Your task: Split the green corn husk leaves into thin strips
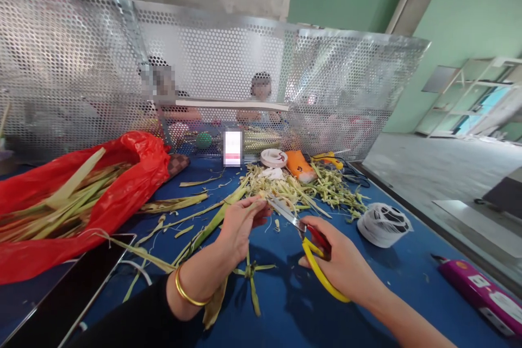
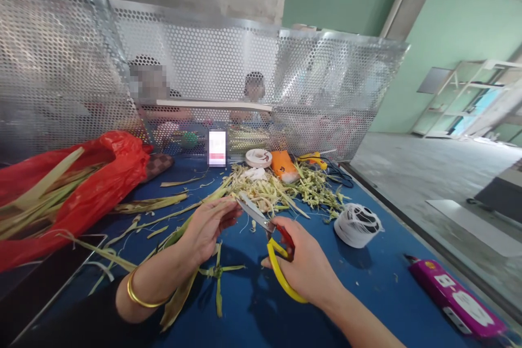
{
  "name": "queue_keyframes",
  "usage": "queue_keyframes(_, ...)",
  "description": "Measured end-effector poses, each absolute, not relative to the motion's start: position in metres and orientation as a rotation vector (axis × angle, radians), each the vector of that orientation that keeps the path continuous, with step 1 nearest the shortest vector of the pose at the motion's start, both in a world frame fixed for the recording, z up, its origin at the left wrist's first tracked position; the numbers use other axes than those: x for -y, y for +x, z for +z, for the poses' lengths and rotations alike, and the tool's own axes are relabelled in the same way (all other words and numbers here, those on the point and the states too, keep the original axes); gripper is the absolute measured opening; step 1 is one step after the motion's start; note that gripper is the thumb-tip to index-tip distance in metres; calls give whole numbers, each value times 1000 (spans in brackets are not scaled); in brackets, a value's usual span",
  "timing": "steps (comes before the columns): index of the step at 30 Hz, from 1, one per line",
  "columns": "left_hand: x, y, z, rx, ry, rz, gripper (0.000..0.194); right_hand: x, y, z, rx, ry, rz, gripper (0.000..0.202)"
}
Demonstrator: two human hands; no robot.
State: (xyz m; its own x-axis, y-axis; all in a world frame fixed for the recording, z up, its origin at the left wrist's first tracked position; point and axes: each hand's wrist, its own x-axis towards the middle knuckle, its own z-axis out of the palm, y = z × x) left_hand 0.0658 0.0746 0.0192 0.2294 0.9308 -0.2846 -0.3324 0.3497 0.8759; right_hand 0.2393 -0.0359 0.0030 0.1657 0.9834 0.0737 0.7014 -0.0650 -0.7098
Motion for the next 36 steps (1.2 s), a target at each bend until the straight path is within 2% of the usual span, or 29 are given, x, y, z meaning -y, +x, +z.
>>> queue_keyframes(9, -80, 63, 24, -941, 708, 1088, 11, 41, 241, -3, 1605, -1837, 496, 57)
queue_keyframes(21, -69, 72, 14, -905, 817, 985, 20, 42, 240, -2, 1610, -1786, 521, 50)
queue_keyframes(36, -69, 72, 15, -916, 773, 948, 6, 44, 240, -4, 1647, -1723, 561, 47)
